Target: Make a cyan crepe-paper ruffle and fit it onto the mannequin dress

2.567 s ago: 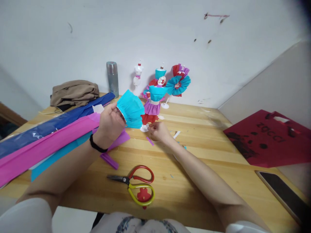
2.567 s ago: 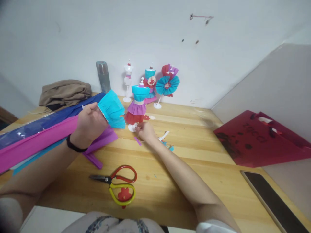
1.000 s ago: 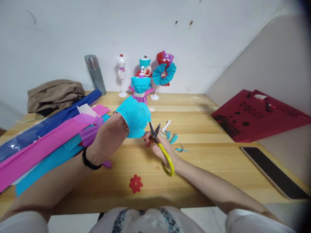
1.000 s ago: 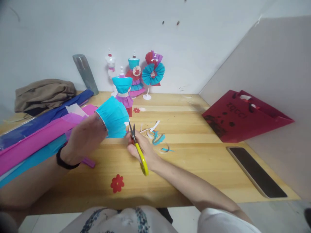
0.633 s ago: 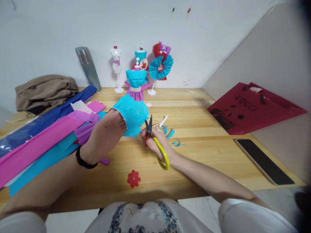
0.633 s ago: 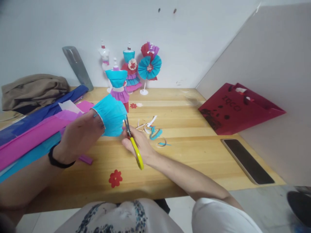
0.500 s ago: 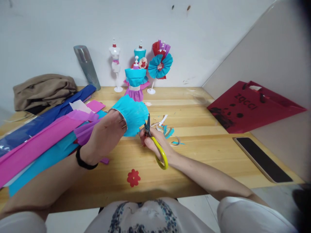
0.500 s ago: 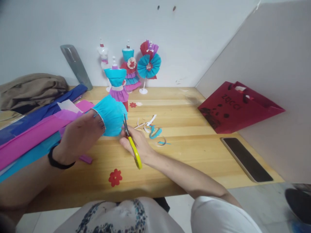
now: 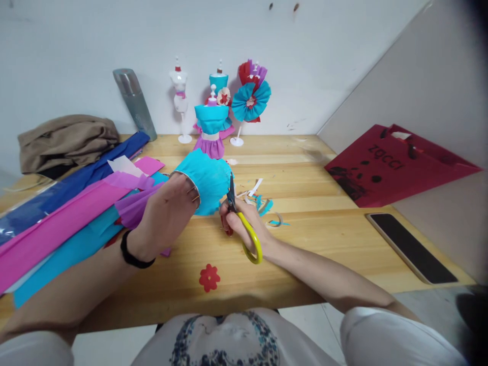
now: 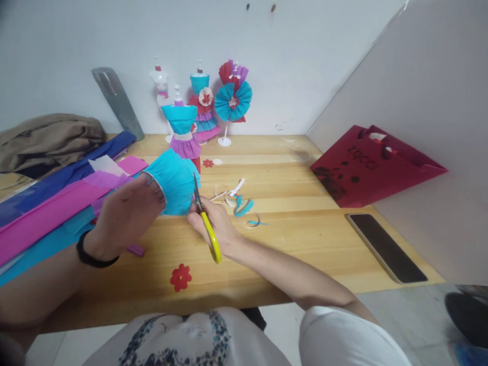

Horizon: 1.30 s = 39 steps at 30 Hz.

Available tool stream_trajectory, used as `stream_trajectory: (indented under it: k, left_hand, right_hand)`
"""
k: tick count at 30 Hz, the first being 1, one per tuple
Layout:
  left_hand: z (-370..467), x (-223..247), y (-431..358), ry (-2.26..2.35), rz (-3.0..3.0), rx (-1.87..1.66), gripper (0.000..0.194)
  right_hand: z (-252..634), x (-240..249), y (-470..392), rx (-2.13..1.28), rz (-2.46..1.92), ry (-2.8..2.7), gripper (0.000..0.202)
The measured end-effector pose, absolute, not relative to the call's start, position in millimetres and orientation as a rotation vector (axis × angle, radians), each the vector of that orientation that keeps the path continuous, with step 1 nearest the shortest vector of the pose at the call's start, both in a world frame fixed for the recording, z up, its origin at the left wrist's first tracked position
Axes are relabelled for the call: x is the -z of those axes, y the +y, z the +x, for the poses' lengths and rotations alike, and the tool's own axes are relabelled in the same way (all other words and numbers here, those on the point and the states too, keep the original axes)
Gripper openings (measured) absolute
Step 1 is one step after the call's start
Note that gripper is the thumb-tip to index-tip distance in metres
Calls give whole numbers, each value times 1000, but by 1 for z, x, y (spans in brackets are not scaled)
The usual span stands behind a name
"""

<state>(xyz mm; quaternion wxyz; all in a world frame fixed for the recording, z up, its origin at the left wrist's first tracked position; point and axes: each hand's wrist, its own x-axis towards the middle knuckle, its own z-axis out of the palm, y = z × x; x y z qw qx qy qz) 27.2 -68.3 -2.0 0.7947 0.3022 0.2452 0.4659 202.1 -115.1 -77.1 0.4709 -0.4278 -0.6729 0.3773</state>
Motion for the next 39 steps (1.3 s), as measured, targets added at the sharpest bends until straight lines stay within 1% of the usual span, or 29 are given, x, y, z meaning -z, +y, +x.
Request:
stream_trajectory:
  k: [5,13,19,24,26,30,35,39]
  left_hand:
    - [29,5,-69,454,674,-997,39]
    - [28,9,-67,490,628,-994,51]
    - [26,10,-67,448,668,-996,39]
    - [28,5,-68,479,633,-1002,49]
    - [29,4,-69,478,623,-1000,49]
    - [30,3,-69,456,621,-985,45]
    - [31,3,-70,491,605,-1004,51]
    - [31,4,-70,512,625,-1006,49]
  right_hand:
    - [202,77,-115,-912,-1063,-1655,30]
    - [202,82,-114,-915,-1081,-1639,38]
    - [203,86,-114,-896,-1072,-1632,43]
    - [202,88,-115,-891,-1098,-1629,48]
    - [202,87,-115,-896,-1109,-1626,49]
    - [202,84,-116,-906,-1099,-1629,47]
    - [203,85,-116,-909,-1092,-1642,43]
    - [204,86,-115,-908,-1107,-1645,42]
